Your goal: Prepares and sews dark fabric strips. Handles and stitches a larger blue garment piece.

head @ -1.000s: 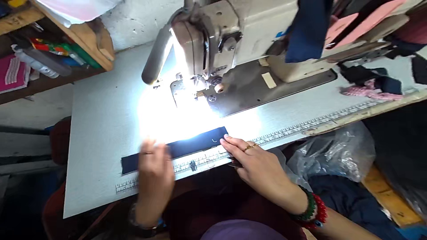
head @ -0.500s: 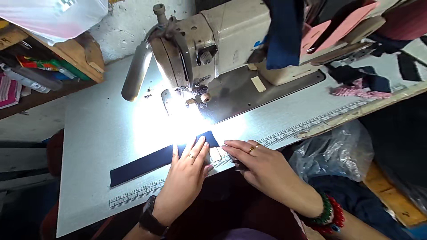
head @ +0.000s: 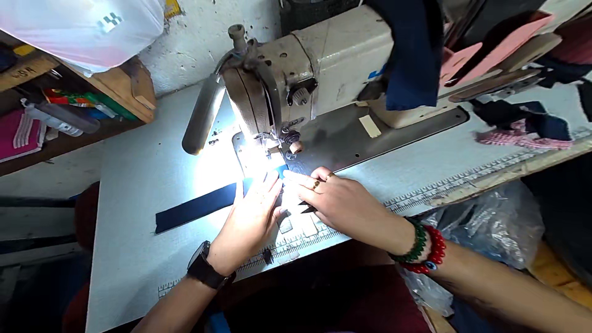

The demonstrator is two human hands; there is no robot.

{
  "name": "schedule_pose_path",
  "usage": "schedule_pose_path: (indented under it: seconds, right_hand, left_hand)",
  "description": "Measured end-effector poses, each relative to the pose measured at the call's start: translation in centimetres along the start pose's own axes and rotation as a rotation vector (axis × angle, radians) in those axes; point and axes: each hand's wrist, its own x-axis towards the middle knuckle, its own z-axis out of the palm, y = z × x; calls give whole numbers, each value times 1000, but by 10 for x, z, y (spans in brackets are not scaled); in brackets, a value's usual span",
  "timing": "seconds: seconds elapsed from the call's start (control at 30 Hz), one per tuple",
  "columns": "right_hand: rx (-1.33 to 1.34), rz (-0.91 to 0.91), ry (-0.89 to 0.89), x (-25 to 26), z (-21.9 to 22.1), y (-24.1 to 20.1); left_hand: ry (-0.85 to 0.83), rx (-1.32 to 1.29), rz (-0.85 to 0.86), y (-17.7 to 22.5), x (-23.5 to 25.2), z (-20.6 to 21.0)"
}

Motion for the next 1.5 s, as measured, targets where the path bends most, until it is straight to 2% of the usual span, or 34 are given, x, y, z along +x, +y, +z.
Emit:
schedule_pose_path:
  seconds: [0.1,0.4,0.7,1.5]
  right_hand:
    - [-12,-16,-62,5,3,7]
    - [49,-15,-39,25,10,29]
    - [57,15,-46,23,14,29]
    - [50,37,-78,27,9,25]
  left_hand:
    - [18,-7,1,-6,3,-1]
    - [33,48,-27,-17,16,-4]
    - [64,26,-33,-18,14,-1]
    - [-1,76,-49,-15,17,-5]
